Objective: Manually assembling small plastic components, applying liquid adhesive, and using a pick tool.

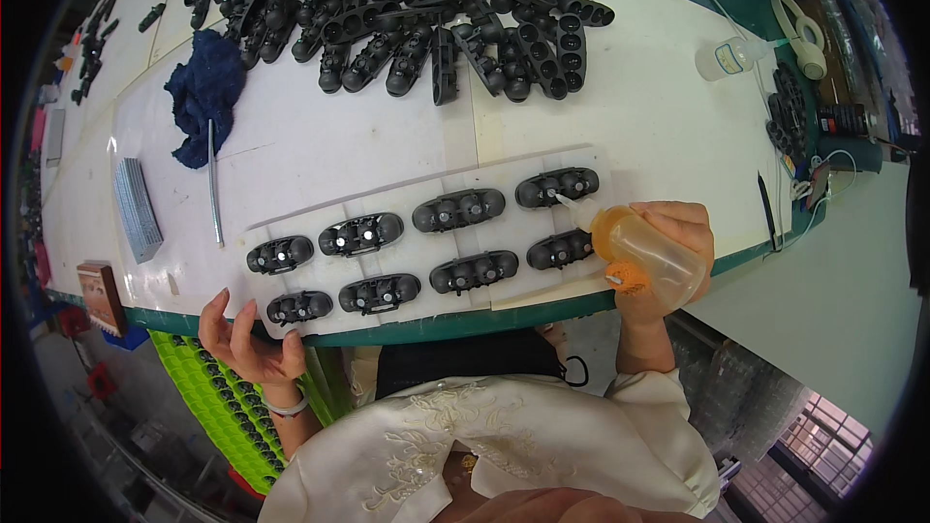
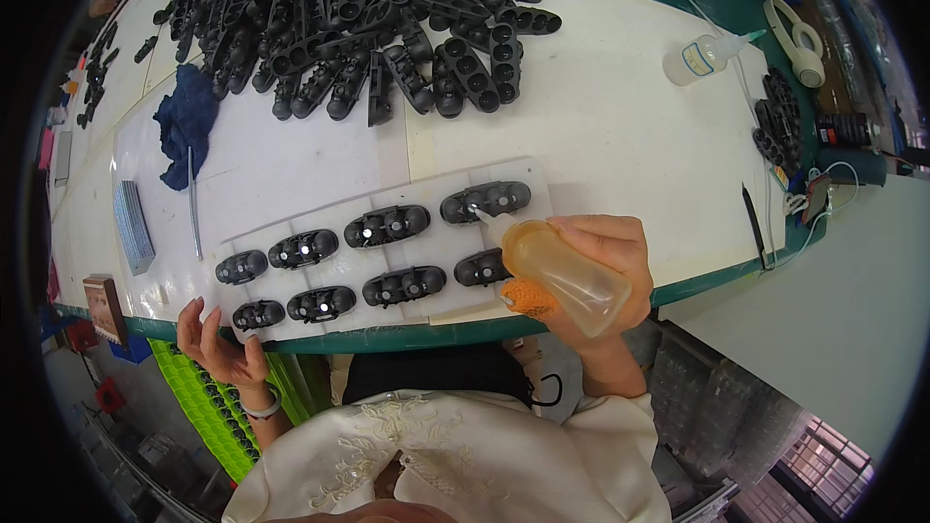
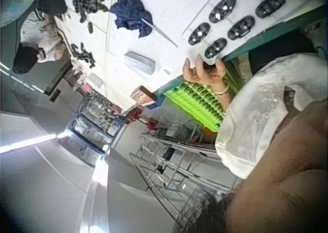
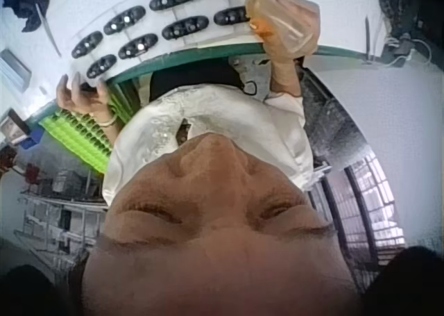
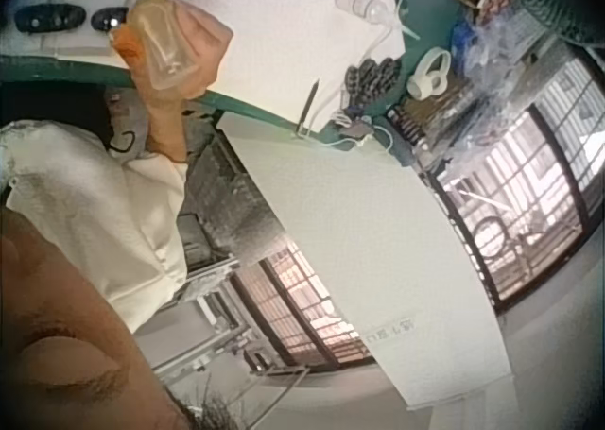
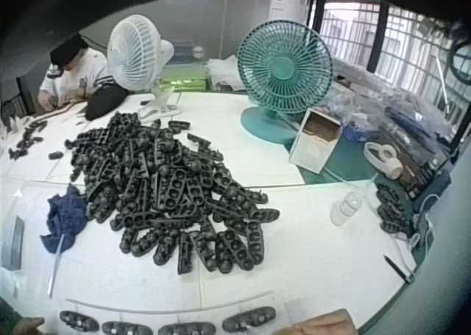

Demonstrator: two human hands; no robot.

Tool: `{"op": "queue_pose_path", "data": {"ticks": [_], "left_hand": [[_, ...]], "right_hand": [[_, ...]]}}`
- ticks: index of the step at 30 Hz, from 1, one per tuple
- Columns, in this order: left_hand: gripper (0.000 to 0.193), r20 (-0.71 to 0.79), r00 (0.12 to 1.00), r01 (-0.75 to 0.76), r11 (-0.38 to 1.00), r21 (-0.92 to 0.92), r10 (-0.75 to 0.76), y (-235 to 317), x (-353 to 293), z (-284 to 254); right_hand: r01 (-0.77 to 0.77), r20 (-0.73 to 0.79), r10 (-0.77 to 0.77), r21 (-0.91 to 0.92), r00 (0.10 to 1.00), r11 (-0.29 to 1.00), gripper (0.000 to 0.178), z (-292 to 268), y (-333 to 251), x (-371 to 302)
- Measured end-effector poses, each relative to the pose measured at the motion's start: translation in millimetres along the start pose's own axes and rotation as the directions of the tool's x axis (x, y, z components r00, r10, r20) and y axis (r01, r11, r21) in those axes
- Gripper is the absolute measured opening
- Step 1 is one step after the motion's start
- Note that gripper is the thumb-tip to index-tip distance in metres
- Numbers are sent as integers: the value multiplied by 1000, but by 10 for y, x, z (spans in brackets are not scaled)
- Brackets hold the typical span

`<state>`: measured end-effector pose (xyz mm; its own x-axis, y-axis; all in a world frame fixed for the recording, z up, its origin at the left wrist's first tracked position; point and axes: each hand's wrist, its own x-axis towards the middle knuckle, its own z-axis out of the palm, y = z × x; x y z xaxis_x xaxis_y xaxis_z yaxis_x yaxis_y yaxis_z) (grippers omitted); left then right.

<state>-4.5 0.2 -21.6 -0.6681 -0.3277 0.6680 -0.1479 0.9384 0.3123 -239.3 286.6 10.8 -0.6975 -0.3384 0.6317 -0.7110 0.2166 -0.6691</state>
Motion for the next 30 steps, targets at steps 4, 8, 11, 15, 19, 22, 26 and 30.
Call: {"op": "queue_pose_path", "data": {"ticks": [4,8,11,15,19,22,26,30], "left_hand": [[45,2,1000,-3,1000,7,3,5,5,-8],[46,-7,1000,-2,1000,-12,1,-11,-15,28],[46,-5,1000,-4,1000,-4,4,-16,-8,-15],[46,0,1000,-7,1000,3,7,2,18,-6],[46,-1,1000,-15,1000,-4,15,-23,-1,9],[46,0,1000,-8,1000,-11,8,-20,-7,7],[46,0,1000,-10,1000,-3,10,-10,-2,-5],[46,33,999,-43,999,11,42,-19,-8,-29]], "right_hand": [[-3,14,3,20,1000,1000,40,-16,-13,33],[-26,-55,26,-6,998,1000,31,-55,-13,-3],[-51,-131,53,22,990,998,25,-60,7,-36],[-21,-117,14,-60,993,998,28,-109,57,-46],[21,-121,-29,-66,992,998,30,-90,62,-41],[1,-157,-7,-37,988,999,30,-78,49,-59],[-28,-172,21,-41,985,999,30,-73,47,-80],[-34,-156,27,-43,987,999,31,-87,71,-90]]}}
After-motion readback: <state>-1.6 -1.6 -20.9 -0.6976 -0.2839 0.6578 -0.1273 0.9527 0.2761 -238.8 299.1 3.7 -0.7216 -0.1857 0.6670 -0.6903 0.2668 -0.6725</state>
